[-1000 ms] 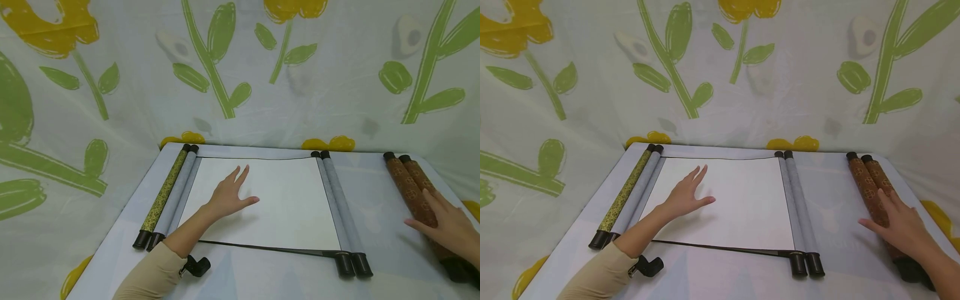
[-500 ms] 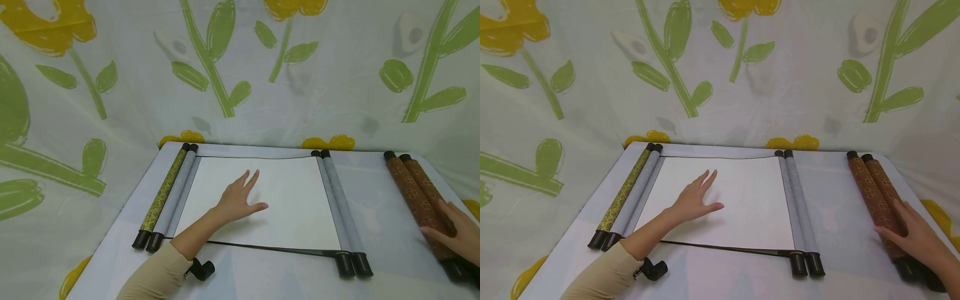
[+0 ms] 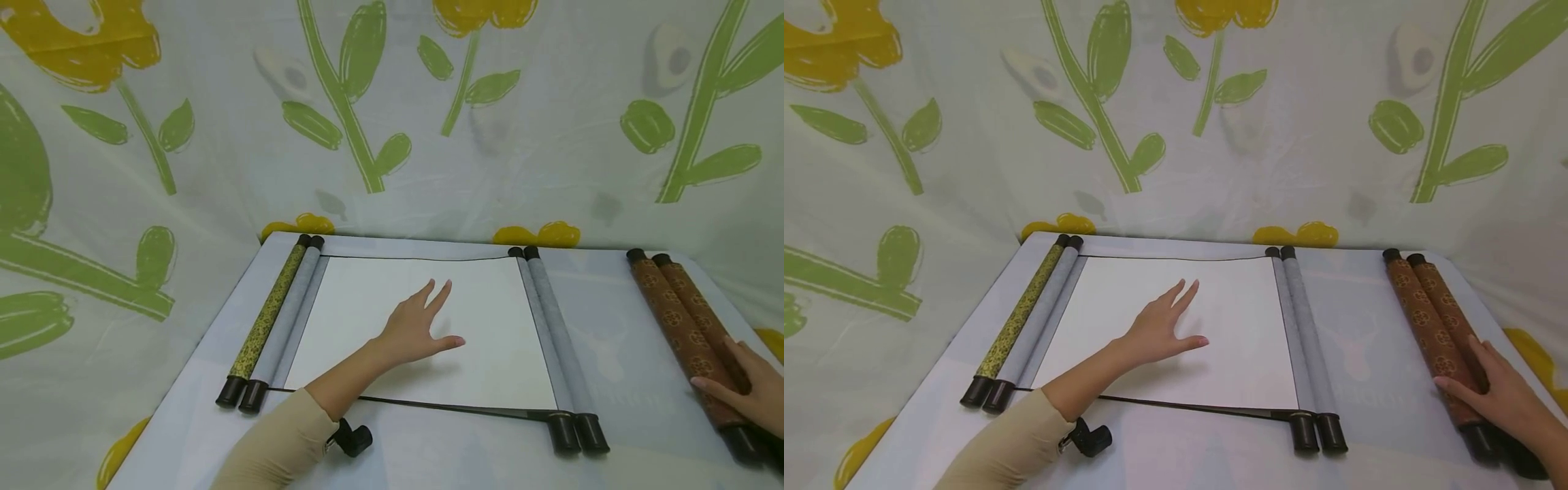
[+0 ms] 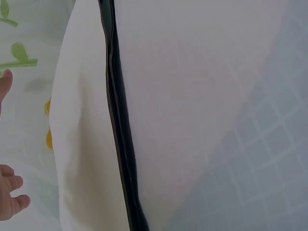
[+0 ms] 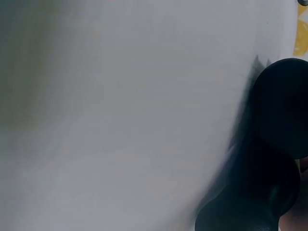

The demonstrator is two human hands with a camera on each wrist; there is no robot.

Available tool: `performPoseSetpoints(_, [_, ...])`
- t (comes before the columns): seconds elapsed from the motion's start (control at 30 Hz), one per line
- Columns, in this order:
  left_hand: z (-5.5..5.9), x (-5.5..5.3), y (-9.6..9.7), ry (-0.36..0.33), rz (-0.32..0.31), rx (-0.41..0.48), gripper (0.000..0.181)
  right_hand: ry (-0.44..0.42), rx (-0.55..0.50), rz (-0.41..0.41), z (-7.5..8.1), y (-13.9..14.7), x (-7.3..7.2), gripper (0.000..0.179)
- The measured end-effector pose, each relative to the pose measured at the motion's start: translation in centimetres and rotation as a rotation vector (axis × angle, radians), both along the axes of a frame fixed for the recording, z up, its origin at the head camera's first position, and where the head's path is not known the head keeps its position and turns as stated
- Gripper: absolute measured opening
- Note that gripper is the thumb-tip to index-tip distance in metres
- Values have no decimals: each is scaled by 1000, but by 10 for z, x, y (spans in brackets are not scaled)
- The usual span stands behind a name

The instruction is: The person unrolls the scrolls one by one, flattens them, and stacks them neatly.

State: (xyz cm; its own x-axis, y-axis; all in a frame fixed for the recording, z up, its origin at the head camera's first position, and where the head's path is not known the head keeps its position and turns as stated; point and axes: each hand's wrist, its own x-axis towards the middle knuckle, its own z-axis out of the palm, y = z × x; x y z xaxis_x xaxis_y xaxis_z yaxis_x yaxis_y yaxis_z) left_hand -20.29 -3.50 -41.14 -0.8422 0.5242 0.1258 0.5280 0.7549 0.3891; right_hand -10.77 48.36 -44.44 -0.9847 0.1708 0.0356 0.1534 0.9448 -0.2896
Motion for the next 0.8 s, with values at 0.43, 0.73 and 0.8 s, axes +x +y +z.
performPoseSetpoints(0.43, [-6,1,42,-12,-22,-13,95,40,-35,60,-7,8,0,106])
performPoseSetpoints(0.73, [2,8,72,45,-95,-60,95,-3,-30,25,-6,7,-2,109])
performPoseSetpoints(0.8, [5,9,77,52,-100,-76,95,-16,-25,14,-6,7,-2,110])
